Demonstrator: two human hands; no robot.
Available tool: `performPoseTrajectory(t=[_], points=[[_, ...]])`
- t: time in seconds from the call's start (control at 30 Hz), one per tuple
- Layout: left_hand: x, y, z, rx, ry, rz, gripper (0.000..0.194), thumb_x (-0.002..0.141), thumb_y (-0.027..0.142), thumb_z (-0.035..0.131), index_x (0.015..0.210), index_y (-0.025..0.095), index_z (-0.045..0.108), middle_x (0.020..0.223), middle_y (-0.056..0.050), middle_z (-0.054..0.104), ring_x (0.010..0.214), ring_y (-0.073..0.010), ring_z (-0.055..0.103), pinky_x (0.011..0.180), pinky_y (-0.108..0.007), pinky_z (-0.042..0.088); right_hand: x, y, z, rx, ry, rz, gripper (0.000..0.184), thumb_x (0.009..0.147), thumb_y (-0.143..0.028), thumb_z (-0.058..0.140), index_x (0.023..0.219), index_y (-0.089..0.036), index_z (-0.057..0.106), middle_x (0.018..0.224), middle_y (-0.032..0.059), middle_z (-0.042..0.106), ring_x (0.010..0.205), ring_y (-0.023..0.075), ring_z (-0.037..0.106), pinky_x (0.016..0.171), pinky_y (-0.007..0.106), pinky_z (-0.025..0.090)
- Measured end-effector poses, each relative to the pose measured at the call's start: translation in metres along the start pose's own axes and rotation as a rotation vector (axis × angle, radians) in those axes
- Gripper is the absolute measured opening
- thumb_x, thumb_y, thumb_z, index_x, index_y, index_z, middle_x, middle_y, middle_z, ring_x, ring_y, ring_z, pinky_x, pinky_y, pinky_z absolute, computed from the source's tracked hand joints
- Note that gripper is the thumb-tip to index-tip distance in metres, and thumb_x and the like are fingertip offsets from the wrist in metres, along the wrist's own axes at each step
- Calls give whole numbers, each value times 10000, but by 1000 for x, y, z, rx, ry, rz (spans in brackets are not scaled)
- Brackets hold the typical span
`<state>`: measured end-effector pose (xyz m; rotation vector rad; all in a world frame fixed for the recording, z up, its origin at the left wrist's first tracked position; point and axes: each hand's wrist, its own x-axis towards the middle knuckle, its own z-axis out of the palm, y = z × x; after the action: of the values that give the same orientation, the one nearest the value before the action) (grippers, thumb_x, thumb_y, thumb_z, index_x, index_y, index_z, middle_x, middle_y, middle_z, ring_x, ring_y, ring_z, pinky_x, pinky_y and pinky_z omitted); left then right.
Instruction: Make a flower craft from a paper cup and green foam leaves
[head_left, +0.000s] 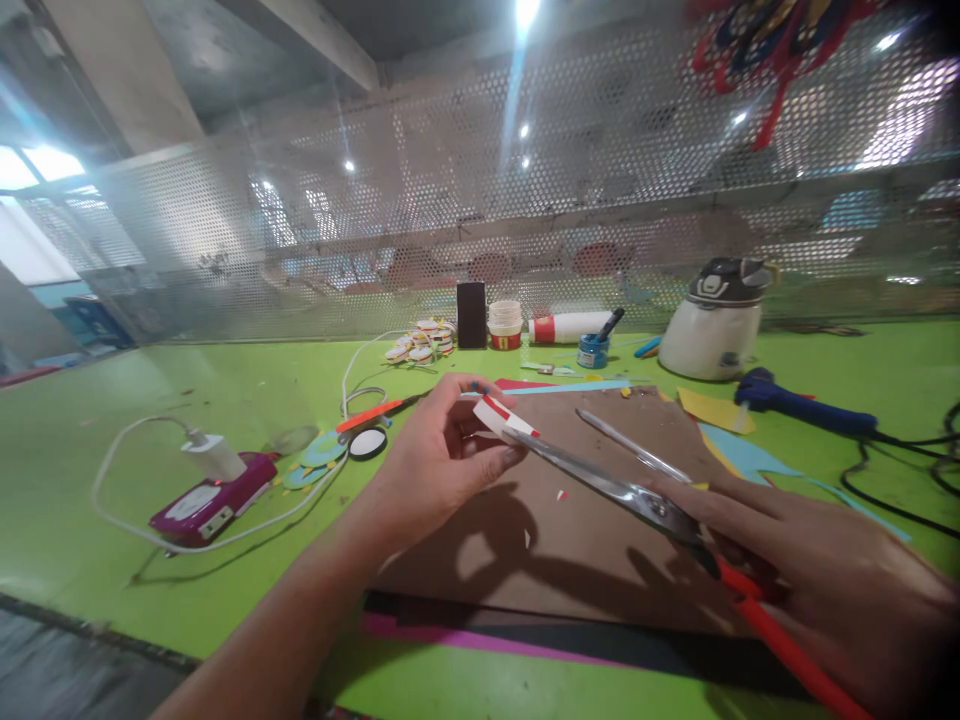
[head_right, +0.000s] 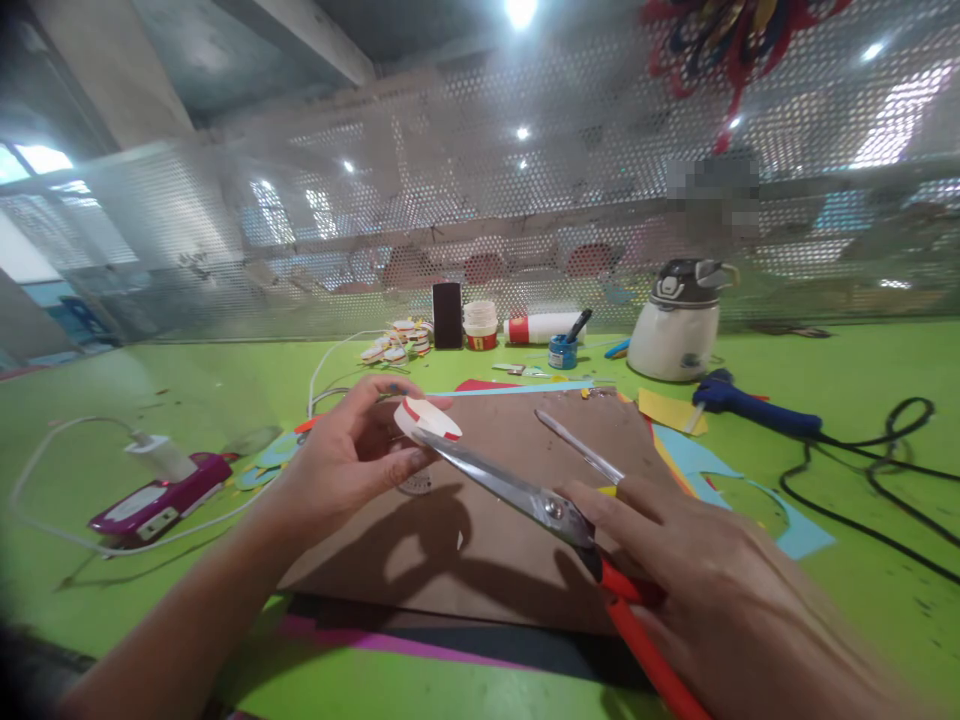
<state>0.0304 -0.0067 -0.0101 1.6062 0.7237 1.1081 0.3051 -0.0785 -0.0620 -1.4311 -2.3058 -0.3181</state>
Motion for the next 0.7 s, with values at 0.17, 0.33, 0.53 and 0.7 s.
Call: performPoseTrajectory(t=[0.17,0.33,0.53,0.7], points=[[0,0,-2,15,-14,-12,360,762,160,739,1014,177,481,1098,-72,666,868,-117,653,759,-238,519,-1,3,-4,-61,-19,-18,456,845,-229,436,1271,-362,528,980,58,683,730,233,664,551,307,507],[0,0,-3,28,-38,-35,354,771,172,736,1019,181,485,1065,-65,679,874,-130,662,760,-245,523,-2,4,-5,-127,-47,-35,499,817,-188,451,1292,-329,518,1005,73,680,742,241,667,565,316,513],[-1,1,-3,48,-37,-36,356,762,204,749,1009,179,495,1047,-64,679,878,-144,664,758,-258,521,-1,3,-6,-151,-42,-36,504,807,-164,425,1266,-329,552,1079,80,692,790,249,690,581,313,529],[-1,3,-2,39,-24,-46,374,746,221,764,995,179,487,1066,-70,675,883,-150,669,762,-266,525,1,0,-8,-133,-34,-25,471,831,-167,416,1256,-306,564,1087,89,690,819,245,685,620,309,526]])
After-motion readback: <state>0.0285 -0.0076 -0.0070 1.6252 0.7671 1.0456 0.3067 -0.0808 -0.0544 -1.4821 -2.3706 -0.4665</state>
